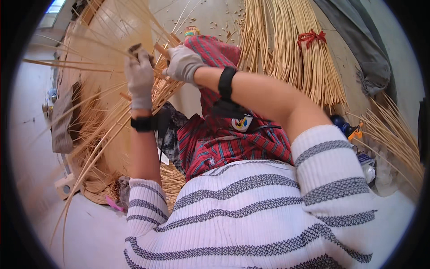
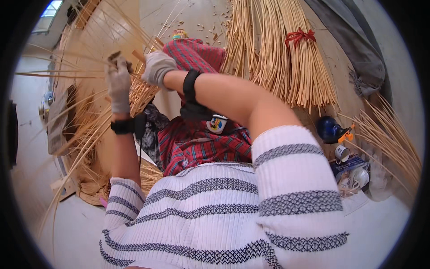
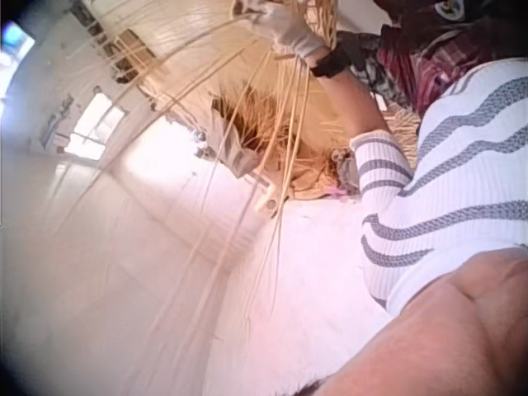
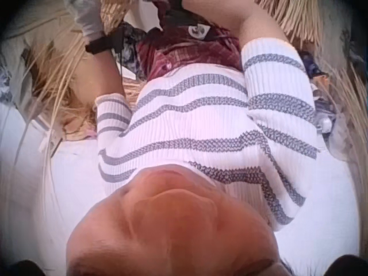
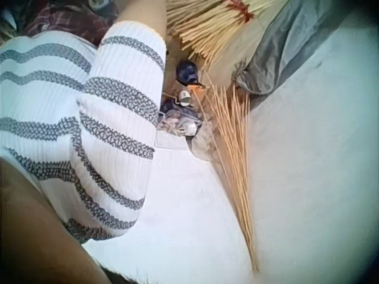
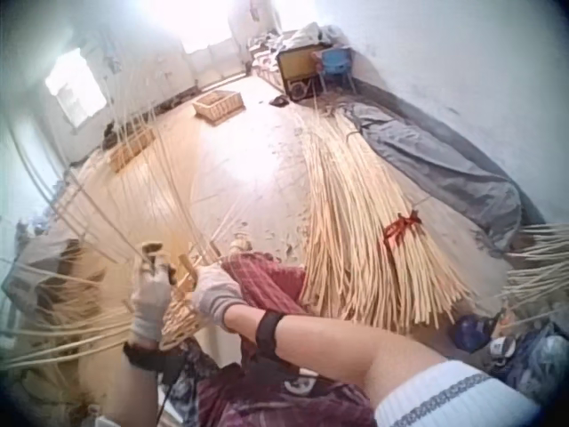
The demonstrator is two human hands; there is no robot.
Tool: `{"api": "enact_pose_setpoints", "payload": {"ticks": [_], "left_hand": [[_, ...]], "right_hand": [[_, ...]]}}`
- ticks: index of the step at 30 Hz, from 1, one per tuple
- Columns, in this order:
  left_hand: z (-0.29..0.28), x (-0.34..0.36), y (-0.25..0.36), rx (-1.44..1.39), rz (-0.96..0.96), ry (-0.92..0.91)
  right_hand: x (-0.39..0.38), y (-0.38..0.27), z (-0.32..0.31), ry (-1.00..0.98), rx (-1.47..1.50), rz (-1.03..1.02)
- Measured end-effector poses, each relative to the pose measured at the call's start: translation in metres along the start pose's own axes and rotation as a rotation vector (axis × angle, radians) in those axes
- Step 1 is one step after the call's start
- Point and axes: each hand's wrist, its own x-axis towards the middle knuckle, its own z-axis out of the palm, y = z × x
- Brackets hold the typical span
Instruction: Weaving a small wicker basket using long flexible strips and various tools.
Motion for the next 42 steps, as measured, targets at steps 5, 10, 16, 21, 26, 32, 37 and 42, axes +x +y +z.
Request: {"api": "enact_pose_setpoints", "payload": {"ticks": [5,10,16,21,26,32,37,42], "left_hand": [[0.042,0.072,0.034,-0.107,-0.001,-0.109],[0.054,0.030,0.042,-0.109,0.312,-0.114],[0.021,-0.080,0.018,-0.069,0.234,0.153],[0.012,-0.144,0.004,-0.343,-0.315,-0.275],[0.030,-0.157,-0.011,-0.537,-0.848,-0.960],[0.046,-0.125,-0.044,-0.456,-1.028,-1.140],[0.045,-0.117,-0.053,-0.473,-1.122,-1.175],[0.045,-0.115,-0.060,-0.565,-1.149,-1.145]], "right_hand": [[-0.003,-0.006,0.016,0.239,0.065,0.151],[0.011,-0.006,0.020,0.278,-0.058,0.163],[0.004,-0.003,0.001,0.212,0.023,0.148],[-0.018,0.111,-0.043,-0.297,1.115,-0.093],[-0.031,0.295,-0.013,-0.191,-0.093,0.554],[0.002,0.364,0.072,-0.226,-0.022,0.516],[0.069,0.351,0.115,-0.035,-0.439,0.670],[0.111,0.363,0.123,-0.181,-0.477,0.665]]}}
